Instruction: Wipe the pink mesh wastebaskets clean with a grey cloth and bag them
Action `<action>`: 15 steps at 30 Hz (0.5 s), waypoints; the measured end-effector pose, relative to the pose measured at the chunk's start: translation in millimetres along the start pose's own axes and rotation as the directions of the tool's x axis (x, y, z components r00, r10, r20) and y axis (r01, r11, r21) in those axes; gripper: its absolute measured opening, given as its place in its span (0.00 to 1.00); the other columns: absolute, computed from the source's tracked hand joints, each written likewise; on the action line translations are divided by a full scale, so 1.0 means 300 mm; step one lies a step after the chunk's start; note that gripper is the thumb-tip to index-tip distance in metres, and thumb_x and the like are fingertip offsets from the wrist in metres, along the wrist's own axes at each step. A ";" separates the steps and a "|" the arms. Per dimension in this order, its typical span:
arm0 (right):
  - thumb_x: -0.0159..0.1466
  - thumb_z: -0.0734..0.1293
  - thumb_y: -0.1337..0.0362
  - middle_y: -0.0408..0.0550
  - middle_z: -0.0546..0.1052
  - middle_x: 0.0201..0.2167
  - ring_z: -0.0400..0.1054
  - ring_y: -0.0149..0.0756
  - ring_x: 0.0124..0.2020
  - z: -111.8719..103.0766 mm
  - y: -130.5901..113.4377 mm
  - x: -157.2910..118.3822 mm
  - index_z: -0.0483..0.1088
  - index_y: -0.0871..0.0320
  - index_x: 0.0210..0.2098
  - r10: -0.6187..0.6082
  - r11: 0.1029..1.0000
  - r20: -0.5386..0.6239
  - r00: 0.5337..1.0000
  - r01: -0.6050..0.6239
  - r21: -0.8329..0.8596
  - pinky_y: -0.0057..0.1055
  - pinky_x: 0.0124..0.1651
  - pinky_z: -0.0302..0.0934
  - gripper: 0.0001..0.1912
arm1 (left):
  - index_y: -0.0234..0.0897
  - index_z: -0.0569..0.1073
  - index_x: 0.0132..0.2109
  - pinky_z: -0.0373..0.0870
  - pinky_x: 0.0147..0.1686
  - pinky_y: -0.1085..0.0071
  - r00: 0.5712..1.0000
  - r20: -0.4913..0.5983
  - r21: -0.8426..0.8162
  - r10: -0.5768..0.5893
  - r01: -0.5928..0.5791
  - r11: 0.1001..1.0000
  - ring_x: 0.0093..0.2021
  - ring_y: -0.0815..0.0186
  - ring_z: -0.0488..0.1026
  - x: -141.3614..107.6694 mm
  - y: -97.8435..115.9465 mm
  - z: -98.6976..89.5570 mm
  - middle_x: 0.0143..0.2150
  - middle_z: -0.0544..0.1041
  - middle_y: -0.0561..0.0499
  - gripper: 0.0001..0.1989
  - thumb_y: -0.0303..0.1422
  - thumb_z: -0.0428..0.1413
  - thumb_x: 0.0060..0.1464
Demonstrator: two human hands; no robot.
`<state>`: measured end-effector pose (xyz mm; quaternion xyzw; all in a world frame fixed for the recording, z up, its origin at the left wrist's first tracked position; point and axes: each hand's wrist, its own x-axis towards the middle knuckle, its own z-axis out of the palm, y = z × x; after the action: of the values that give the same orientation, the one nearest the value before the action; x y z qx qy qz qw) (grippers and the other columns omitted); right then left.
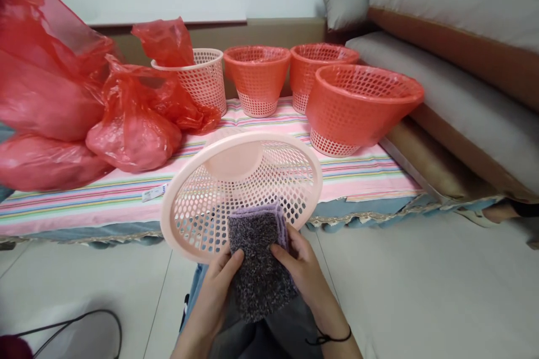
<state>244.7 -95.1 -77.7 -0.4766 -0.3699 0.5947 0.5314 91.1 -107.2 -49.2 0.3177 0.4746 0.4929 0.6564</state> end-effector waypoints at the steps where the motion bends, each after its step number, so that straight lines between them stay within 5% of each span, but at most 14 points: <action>1: 0.58 0.72 0.52 0.51 0.75 0.54 0.70 0.46 0.54 -0.004 0.003 0.003 0.68 0.52 0.57 -0.035 0.998 -0.012 0.999 0.035 -0.050 0.45 0.59 0.63 0.29 | 0.36 0.76 0.52 0.70 0.52 0.61 1.000 -0.005 -0.008 -0.019 0.019 1.000 0.54 0.52 0.74 0.005 0.006 0.000 0.51 0.79 0.42 0.23 0.42 0.61 0.51; 5: 0.63 0.68 0.57 0.52 0.71 0.57 0.68 0.43 0.55 -0.001 -0.012 -0.001 0.67 0.50 0.56 -0.347 0.882 -0.134 0.928 0.275 -0.382 0.43 0.58 0.64 0.22 | 0.37 0.76 0.48 0.71 0.47 0.64 0.980 -0.184 0.096 0.075 -0.058 0.994 0.49 0.55 0.75 0.025 0.014 0.005 0.46 0.80 0.46 0.19 0.40 0.62 0.50; 8: 0.66 0.64 0.62 0.49 0.70 0.57 0.64 0.42 0.59 0.041 -0.037 -0.032 0.68 0.48 0.55 -0.516 0.710 0.029 0.856 0.446 -0.545 0.44 0.63 0.59 0.17 | 0.38 0.75 0.50 0.67 0.54 0.63 0.951 -0.247 0.228 0.184 -0.128 0.965 0.53 0.55 0.73 0.030 0.012 0.014 0.49 0.79 0.47 0.20 0.38 0.61 0.49; 11: 0.68 0.61 0.61 0.47 0.60 0.66 0.53 0.43 0.67 0.098 -0.040 -0.056 0.59 0.44 0.64 -0.450 0.639 0.259 0.854 0.511 -0.575 0.49 0.68 0.49 0.25 | 0.41 0.71 0.56 0.62 0.60 0.63 0.967 -0.206 0.178 0.151 -0.114 0.977 0.60 0.55 0.68 0.029 0.003 0.024 0.57 0.75 0.48 0.25 0.36 0.59 0.50; 15: 0.64 0.66 0.50 0.42 0.43 0.72 0.35 0.48 0.72 0.129 -0.007 -0.041 0.47 0.43 0.69 -0.362 0.766 0.303 0.882 0.466 -0.442 0.54 0.71 0.36 0.38 | 0.41 0.68 0.60 0.63 0.60 0.61 0.986 -0.089 0.000 0.144 -0.145 0.989 0.62 0.53 0.65 0.034 -0.018 0.038 0.60 0.72 0.46 0.29 0.46 0.55 0.53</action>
<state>207.9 -104.2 -63.0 -0.4421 -0.6594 0.3894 0.4670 104.2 -98.7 -53.3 0.3271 0.4774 0.5542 0.5983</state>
